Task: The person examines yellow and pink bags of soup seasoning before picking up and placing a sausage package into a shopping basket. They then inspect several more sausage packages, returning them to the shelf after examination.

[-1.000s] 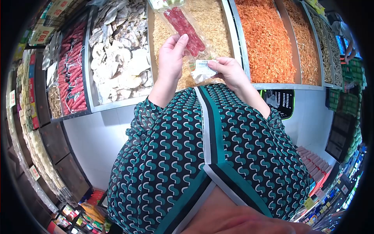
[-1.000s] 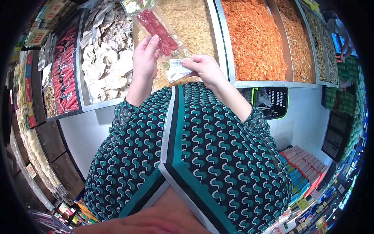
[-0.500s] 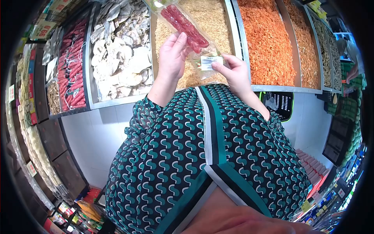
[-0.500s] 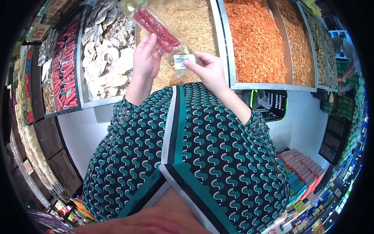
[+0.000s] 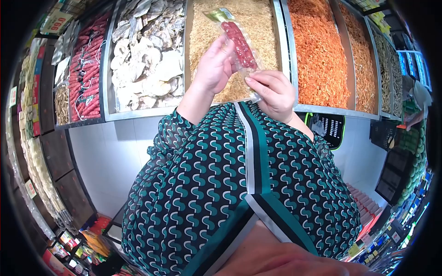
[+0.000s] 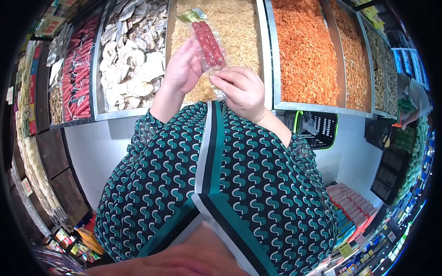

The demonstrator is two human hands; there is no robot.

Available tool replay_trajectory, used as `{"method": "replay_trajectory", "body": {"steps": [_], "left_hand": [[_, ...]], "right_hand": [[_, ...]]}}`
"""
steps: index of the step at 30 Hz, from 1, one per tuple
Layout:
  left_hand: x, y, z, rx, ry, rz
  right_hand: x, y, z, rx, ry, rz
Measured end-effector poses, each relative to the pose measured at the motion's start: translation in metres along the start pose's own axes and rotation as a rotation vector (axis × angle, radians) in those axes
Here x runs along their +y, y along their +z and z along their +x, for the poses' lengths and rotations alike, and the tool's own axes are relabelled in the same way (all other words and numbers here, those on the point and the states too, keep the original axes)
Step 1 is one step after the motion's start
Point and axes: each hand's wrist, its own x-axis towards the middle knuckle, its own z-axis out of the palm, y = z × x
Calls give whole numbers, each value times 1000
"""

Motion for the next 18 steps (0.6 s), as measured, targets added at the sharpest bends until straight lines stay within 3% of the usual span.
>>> {"method": "replay_trajectory", "body": {"steps": [4,6,7,10,14,18], "left_hand": [[1,0,0,32,21,77],[5,-7,2,-83,-129,-307],[8,-9,1,-32,-168,-305],[-1,-9,-1,-13,-57,-47],[4,-4,1,-36,70,21],[7,-4,1,50,53,43]], "right_hand": [[-1,2,-5,-21,-1,10],[-3,6,-12,190,415,312],[-2,6,-12,189,417,312],[1,4,-12,468,1035,1232],[0,3,-17,388,1138,1428],[-2,5,-17,358,1165,1501]]}}
